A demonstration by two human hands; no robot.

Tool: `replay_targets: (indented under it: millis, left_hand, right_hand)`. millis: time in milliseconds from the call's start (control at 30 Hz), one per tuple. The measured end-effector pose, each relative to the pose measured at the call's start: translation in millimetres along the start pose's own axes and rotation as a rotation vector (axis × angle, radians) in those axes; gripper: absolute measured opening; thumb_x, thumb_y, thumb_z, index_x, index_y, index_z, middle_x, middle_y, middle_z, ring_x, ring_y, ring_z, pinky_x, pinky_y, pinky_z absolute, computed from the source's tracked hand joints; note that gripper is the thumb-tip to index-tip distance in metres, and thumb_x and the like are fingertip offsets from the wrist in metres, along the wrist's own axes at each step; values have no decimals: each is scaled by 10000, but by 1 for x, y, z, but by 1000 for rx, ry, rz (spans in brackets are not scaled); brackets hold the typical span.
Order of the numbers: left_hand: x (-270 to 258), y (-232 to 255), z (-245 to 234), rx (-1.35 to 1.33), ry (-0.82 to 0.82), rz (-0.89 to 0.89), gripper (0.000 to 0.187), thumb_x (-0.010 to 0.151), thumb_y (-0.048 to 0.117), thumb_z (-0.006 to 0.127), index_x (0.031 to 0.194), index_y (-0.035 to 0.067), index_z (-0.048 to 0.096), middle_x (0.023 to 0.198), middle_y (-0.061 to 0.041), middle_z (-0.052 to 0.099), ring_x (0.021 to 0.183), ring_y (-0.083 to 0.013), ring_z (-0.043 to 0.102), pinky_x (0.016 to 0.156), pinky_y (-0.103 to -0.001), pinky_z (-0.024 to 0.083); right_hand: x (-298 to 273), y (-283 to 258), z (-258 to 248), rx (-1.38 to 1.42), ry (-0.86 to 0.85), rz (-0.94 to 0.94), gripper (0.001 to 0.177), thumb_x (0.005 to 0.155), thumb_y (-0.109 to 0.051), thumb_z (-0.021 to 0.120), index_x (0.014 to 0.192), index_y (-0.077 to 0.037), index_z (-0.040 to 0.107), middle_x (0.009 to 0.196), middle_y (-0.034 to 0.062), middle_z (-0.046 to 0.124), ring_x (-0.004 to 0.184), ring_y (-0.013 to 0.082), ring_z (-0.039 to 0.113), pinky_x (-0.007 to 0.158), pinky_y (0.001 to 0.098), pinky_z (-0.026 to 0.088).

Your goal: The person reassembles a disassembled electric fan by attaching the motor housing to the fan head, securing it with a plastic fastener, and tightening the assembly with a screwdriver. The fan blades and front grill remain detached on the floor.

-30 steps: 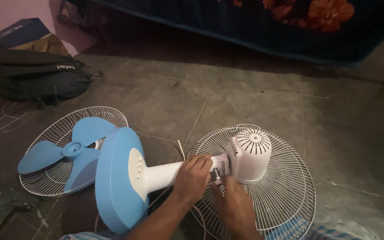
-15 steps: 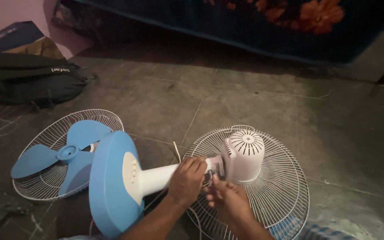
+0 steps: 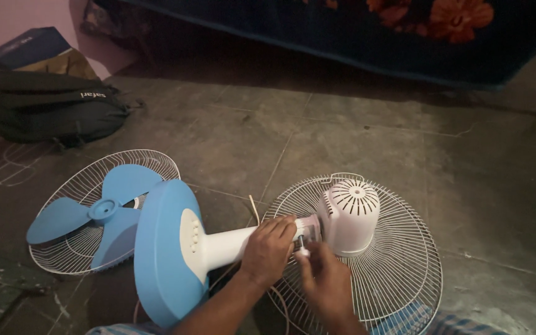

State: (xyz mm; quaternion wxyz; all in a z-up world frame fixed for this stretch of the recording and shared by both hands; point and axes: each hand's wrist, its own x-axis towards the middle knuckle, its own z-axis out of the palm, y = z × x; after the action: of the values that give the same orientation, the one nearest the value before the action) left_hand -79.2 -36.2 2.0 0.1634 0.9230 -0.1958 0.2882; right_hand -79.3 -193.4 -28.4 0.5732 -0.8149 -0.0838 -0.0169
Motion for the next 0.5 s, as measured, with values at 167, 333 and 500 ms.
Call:
replay_targets:
  millis: [167,333,500]
  left_hand:
    - [5,1,0,-14,-22,-42,465,749,22,745,1196,-20,623,1262,-172,675,1175,-340,631,1011,-435,481]
    - [4,1,-8,-96,-101,-65,569,695,44,787,1229,-31,608,1267,-195,659,1196,-363,607,1028,-435,470]
    - [7,3,-16,-148,-144,-117,635,692,89,805,1279,-20,589,1278,-201,657,1205,-374,610,1028,-437,482]
  right_hand:
    - [12,-1,-4,853,-95,664,125,952,-79,577,1067,-36,554,867,166,734,685,218,672,641,350,560]
    - [15,0,-14,793,-210,673,111,994,-129,518,1085,-65,532,916,146,750,652,180,600,608,328,503]
    - [14,8,-10,609,-245,520,232,1039,-333,444,1058,-116,525,749,64,615,540,155,492,492,316,418]
